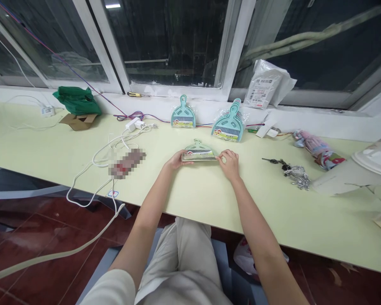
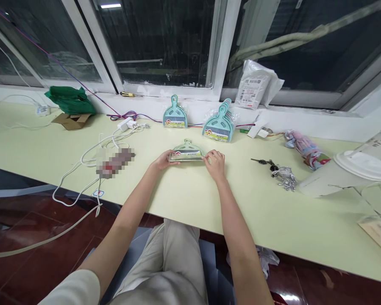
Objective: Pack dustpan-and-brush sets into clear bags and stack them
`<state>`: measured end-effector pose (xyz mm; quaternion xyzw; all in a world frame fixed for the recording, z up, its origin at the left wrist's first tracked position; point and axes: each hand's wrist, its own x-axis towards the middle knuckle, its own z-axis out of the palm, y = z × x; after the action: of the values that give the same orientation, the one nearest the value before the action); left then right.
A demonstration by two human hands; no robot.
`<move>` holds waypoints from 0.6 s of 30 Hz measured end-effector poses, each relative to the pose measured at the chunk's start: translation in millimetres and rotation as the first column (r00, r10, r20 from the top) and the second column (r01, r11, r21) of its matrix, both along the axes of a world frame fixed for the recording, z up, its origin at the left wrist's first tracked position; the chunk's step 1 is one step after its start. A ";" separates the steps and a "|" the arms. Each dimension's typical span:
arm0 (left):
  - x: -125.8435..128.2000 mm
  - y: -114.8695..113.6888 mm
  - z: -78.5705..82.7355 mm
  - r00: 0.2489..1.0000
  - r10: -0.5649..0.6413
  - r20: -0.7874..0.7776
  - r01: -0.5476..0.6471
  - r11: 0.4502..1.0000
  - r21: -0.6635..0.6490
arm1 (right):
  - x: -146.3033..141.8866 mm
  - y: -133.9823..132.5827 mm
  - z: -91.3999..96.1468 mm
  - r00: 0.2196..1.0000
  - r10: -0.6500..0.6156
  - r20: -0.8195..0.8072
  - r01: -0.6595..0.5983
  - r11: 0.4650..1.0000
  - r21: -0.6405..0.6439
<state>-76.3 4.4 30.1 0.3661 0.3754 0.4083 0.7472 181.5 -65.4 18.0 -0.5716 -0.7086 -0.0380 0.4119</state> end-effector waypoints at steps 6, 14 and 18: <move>-1.2 0.0 -5.2 0.977 -0.205 -0.055 0.208 0.976 0.058 | -5.3 11.8 -15.8 0.930 0.040 -0.365 -0.067 0.996 -0.063; 3.9 -15.1 -0.9 0.963 -0.265 -0.051 0.270 0.945 0.185 | 2.7 27.0 -37.7 0.694 -0.149 -0.704 -0.016 0.975 -0.222; 2.8 -20.8 9.5 0.955 -0.281 -0.090 0.292 0.945 0.145 | 0.6 31.0 -40.7 0.448 -0.212 -0.869 -0.109 0.951 -0.288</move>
<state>-73.5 -16.5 39.6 0.4880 0.3104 0.3106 0.7543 182.1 -34.4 -22.7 -0.5831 -0.3652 0.3635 0.6281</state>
